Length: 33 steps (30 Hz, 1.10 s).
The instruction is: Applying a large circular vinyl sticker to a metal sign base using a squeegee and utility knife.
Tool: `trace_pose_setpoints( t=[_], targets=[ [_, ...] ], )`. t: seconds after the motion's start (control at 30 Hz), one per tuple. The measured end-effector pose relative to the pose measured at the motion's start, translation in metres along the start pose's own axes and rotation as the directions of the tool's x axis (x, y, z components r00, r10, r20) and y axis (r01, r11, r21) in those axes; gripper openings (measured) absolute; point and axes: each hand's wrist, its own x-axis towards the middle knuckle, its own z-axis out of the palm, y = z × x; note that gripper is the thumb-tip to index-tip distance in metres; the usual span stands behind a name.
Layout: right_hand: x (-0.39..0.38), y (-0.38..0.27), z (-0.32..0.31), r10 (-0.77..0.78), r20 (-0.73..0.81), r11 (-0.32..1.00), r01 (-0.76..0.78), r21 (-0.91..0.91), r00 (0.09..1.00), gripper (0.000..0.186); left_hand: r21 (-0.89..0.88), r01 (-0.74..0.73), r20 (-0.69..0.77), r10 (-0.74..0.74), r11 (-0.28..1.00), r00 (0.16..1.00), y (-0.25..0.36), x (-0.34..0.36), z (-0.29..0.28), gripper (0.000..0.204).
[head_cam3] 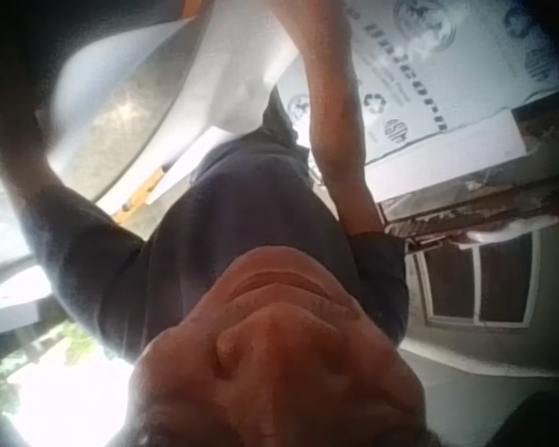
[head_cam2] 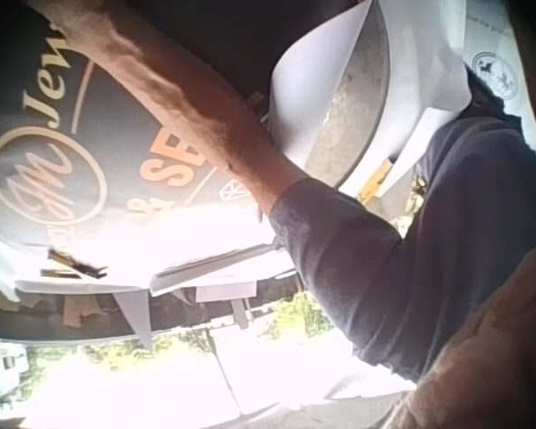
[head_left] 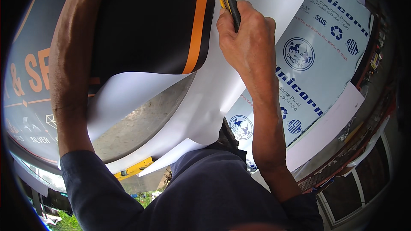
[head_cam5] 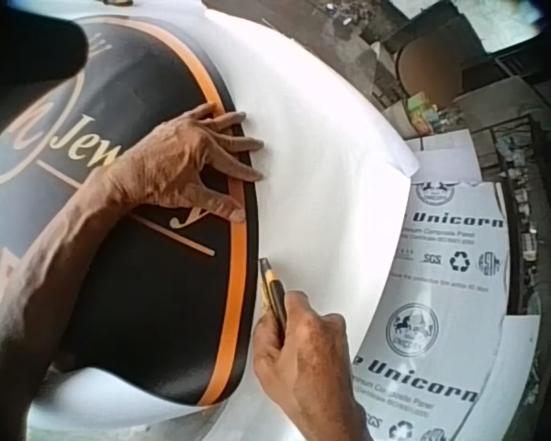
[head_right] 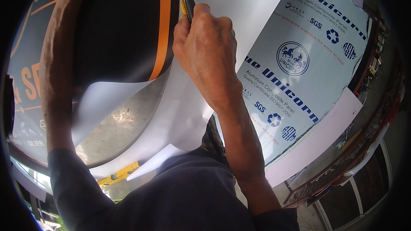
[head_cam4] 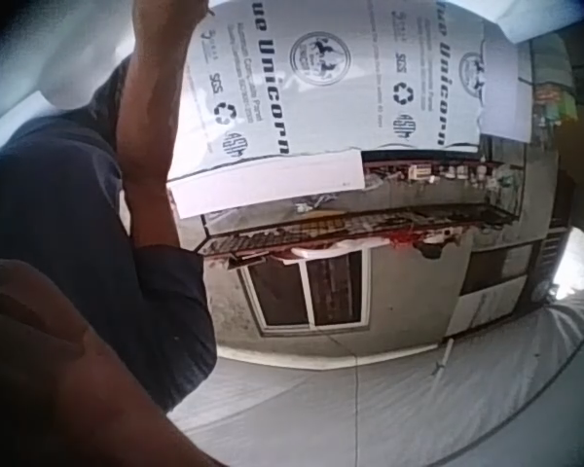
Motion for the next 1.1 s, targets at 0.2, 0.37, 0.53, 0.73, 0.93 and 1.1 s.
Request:
trace_pose_setpoints(
  t=[0.2,0.37,0.53,0.73,0.93,1.1],
  targets=[
    [-0.001,-0.003,-0.002,0.021,0.018,1.000,-0.021,0.022,1.000,0.021,-0.031,0.025,-0.001,-0.025,0.999,1.000,0.005,0.001,-0.004,0.060],
    [-0.003,-0.003,-0.001,0.007,0.017,1.000,-0.007,-0.007,1.000,0.021,-0.024,0.028,-0.004,-0.028,0.999,1.000,0.005,0.000,-0.003,0.059],
    [-0.003,-0.007,-0.003,0.059,0.063,0.998,-0.058,-0.007,0.996,0.021,-0.046,0.027,0.005,-0.027,0.999,1.000,0.005,0.000,-0.004,0.061],
    [-0.006,-0.006,-0.001,0.012,0.025,1.000,-0.012,-0.013,1.000,0.021,0.003,-0.004,0.001,0.004,1.000,1.000,-0.009,0.000,0.002,0.060],
    [-0.007,-0.004,0.000,0.034,0.036,0.999,-0.034,-0.007,0.999,0.020,-0.053,0.003,-0.003,-0.004,0.999,1.000,-0.005,0.000,0.004,0.060],
    [-0.009,-0.003,0.002,-0.001,0.012,1.000,0.002,-0.024,1.000,0.020,0.006,-0.005,-0.012,0.006,1.000,1.000,0.000,-0.001,0.003,0.060]
  ],
)
